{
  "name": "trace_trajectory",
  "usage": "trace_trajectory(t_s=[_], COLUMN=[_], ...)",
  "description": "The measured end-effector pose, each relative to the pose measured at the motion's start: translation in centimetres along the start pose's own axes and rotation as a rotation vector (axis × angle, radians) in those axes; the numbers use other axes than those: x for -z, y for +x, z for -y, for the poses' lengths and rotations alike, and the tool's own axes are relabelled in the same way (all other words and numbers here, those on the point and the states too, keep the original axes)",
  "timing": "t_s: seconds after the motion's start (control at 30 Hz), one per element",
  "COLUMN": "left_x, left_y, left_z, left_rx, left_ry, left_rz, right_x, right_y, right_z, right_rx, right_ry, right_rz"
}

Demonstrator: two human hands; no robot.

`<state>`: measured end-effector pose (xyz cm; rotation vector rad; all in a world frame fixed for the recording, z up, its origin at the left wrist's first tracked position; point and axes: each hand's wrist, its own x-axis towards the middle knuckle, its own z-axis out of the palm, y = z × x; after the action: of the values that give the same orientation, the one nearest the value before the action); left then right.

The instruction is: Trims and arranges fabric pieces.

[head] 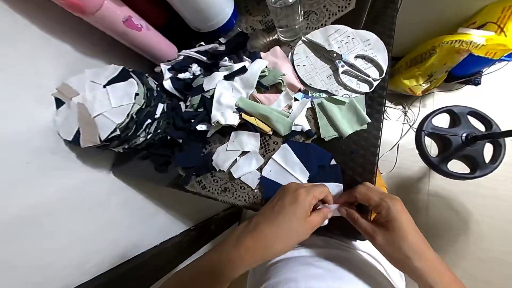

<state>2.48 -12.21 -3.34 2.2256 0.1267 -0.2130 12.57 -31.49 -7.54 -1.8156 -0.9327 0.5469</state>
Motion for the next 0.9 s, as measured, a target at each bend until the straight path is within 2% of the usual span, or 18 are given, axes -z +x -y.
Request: trace_trajectory(t_s=[0.13, 0.3, 0.43, 0.67, 0.9], left_x=[1.0, 1.2, 0.6, 0.3, 0.7], left_y=[1.4, 3.7, 5.2, 6.3, 6.6], left_z=[0.6, 1.3, 1.6, 1.7, 1.7], left_rx=[0.08, 0.195, 0.178, 0.095, 0.074], left_ry=[-0.091, -0.009, 0.16, 0.374, 0.384], left_rz=[0.025, -0.17, -0.252, -0.279, -0.276], right_x=[-0.6, -1.6, -2.1, -2.2, -2.1], right_y=[0.5, 2.2, 2.8, 3.2, 3.5], right_z=[0.3, 0.5, 0.2, 0.3, 0.3], right_rx=[-0.024, -0.049, -0.07, -0.12, -0.13], right_ry=[-0.147, -0.435, -0.566, -0.622, -0.605], right_rz=[-0.121, -0.25, -0.25, -0.198, -0.171])
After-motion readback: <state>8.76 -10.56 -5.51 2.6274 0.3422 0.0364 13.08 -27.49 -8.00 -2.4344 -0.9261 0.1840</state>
